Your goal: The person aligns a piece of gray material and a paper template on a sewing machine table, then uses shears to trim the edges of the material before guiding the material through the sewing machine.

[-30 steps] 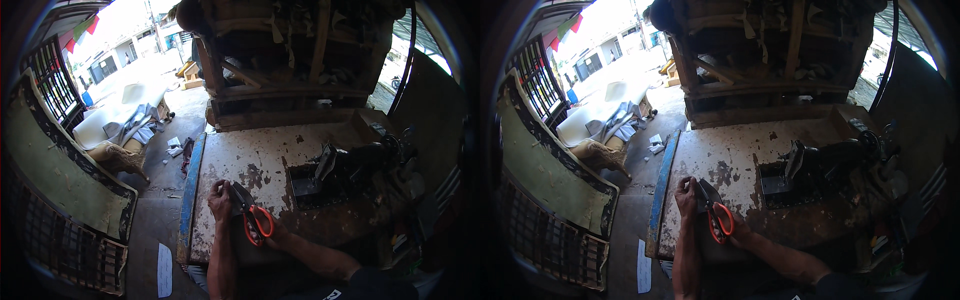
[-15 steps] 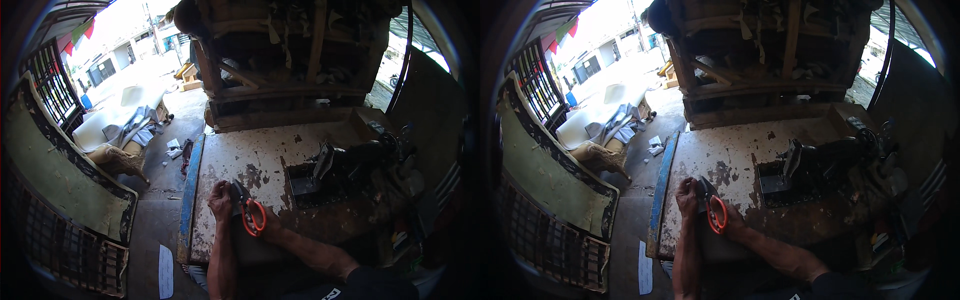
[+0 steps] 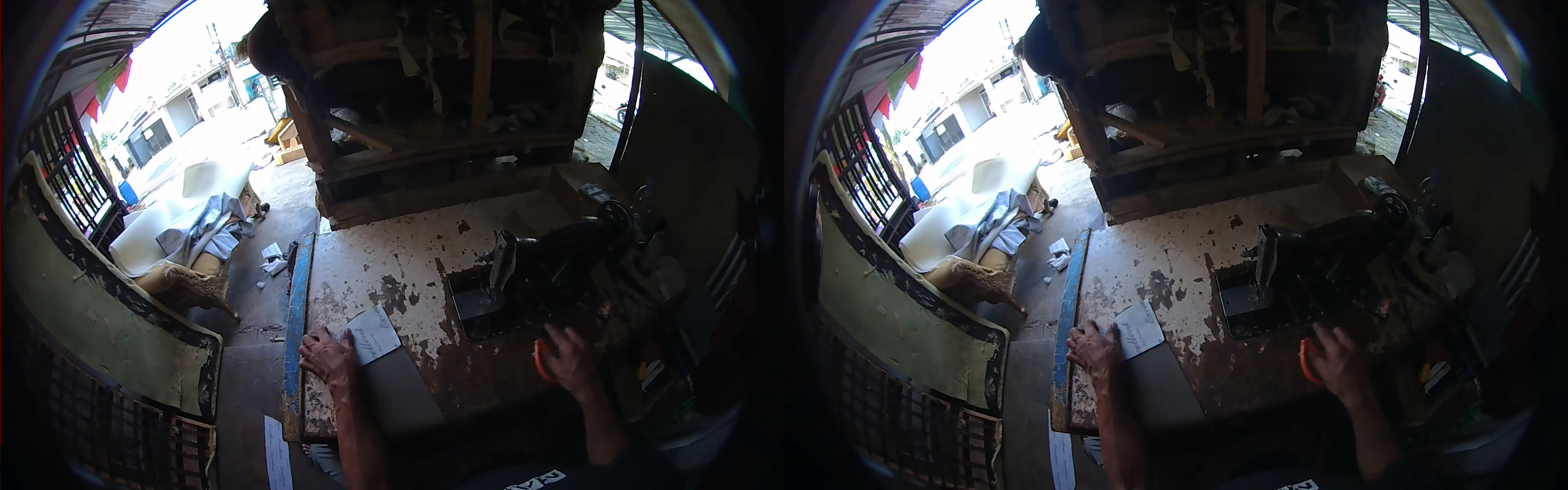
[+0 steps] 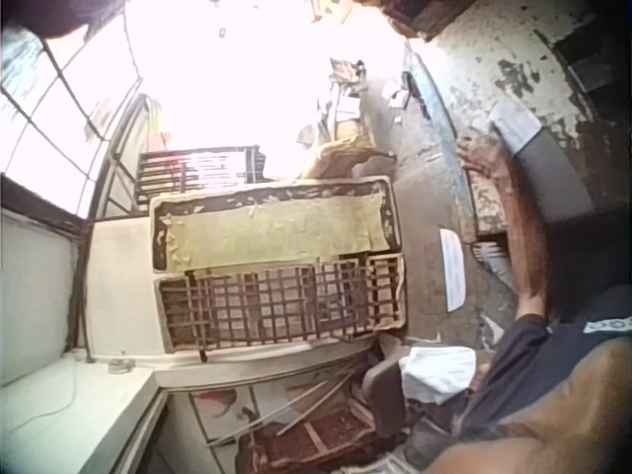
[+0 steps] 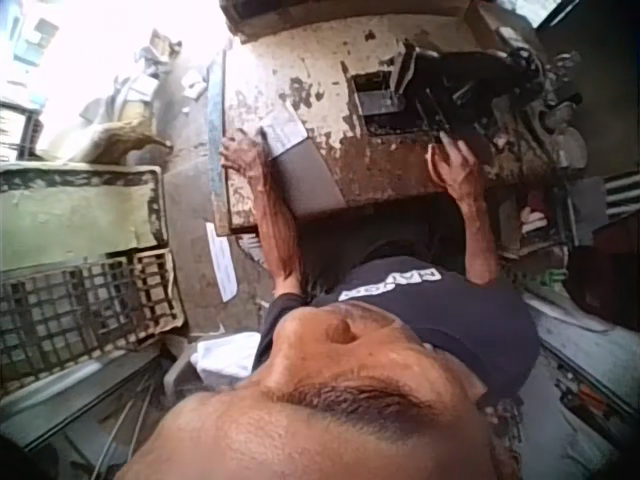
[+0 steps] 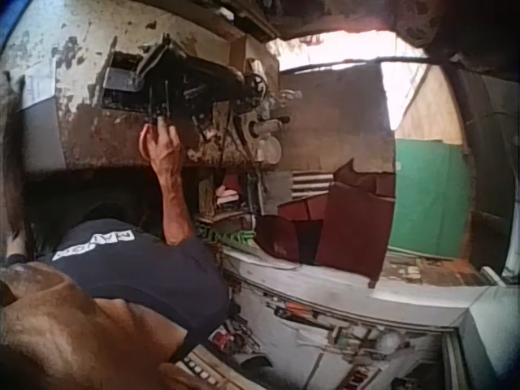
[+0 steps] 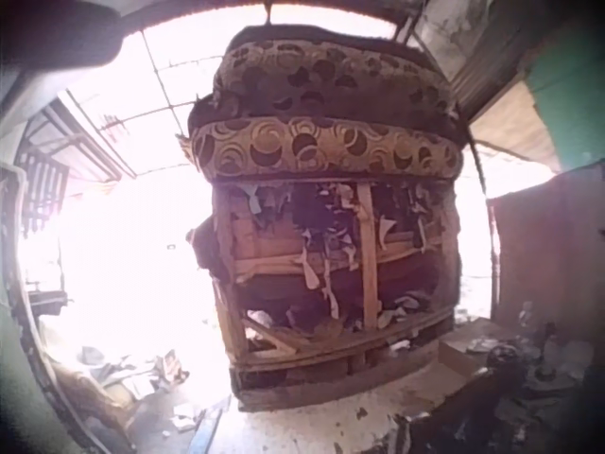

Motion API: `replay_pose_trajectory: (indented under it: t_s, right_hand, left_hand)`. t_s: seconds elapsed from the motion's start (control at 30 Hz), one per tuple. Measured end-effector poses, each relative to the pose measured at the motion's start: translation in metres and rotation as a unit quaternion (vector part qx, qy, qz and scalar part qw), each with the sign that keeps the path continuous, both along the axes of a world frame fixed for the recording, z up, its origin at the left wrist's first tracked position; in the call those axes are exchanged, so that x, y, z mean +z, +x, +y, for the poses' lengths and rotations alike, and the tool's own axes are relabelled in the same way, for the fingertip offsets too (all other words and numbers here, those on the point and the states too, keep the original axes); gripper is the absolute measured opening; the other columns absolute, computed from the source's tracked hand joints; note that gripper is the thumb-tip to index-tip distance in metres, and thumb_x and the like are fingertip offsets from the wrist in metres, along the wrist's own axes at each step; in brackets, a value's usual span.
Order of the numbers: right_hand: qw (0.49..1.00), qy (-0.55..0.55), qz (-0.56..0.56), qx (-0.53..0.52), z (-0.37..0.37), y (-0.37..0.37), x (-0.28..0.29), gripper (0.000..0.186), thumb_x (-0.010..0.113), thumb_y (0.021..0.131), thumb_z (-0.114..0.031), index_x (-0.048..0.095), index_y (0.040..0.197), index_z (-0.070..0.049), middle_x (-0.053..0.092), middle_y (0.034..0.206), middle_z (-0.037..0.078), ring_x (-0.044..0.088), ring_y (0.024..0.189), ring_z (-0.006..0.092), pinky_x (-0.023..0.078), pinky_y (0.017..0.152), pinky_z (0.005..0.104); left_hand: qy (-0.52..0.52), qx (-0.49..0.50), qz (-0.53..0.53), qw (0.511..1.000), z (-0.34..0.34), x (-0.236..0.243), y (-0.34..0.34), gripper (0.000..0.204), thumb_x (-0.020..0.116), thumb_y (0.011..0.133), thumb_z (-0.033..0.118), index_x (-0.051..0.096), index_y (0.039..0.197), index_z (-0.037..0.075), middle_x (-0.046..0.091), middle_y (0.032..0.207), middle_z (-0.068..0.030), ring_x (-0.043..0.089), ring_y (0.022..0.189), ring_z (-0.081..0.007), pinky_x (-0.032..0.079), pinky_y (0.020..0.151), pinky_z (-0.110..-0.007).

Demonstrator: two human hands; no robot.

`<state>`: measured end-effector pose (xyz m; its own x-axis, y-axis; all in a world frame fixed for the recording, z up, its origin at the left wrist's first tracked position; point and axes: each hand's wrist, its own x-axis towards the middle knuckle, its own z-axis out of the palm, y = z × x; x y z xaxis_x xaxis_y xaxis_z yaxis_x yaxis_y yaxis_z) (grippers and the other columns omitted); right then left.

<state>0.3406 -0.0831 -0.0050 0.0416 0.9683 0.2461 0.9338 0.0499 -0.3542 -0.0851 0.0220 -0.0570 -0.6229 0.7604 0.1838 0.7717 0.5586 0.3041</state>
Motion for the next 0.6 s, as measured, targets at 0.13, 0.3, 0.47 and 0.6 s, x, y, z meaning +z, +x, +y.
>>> replay_pose_trajectory:
  t_s: [0.13,0.3,0.47,0.6]
  right_hand:
    - [0.993,0.064,-0.057,-0.075,-0.013,0.052,0.006,0.05,0.076,0.093,-0.023,0.063,0.139,-0.008,0.066,0.121,0.021,0.067,0.11,0.0426,0.056,0.092,0.0492]
    - [0.99,0.105,0.056,-0.078,-0.01,0.033,0.007,0.043,0.075,0.093,-0.016,0.065,0.132,-0.001,0.063,0.125,0.02,0.062,0.121,0.0408,0.051,0.1,0.049]
    - [0.979,0.069,0.19,0.03,-0.001,-0.019,0.002,0.042,0.074,0.095,-0.018,0.066,0.131,0.0,0.063,0.125,0.019,0.064,0.118,0.0388,0.054,0.1,0.0452]
    - [0.974,0.05,0.193,0.109,0.005,-0.036,0.002,0.042,0.074,0.095,-0.02,0.067,0.131,0.0,0.064,0.126,0.018,0.066,0.116,0.0374,0.055,0.099,0.0435]
  left_hand:
    - [-0.043,-0.035,-0.077,0.995,0.009,0.0,-0.007,0.048,0.079,0.09,0.047,0.068,0.119,0.01,0.061,0.127,-0.0171,0.057,0.124,-0.038,0.038,0.105,-0.055]
    - [0.004,0.001,0.073,0.997,0.011,-0.022,-0.005,0.041,0.078,0.091,0.045,0.069,0.111,0.01,0.07,0.114,-0.0153,0.064,0.116,-0.0391,0.043,0.102,-0.055]
    - [0.004,-0.033,-0.046,0.998,0.009,0.021,0.007,0.04,0.081,0.09,0.037,0.067,0.109,0.005,0.077,0.094,-0.0204,0.074,0.097,-0.0412,0.055,0.081,-0.052]
    - [0.076,-0.199,-0.3,0.93,0.013,0.065,0.027,0.042,0.077,0.096,0.035,0.067,0.119,0.002,0.078,0.099,-0.0206,0.076,0.093,-0.0323,0.058,0.078,-0.044]
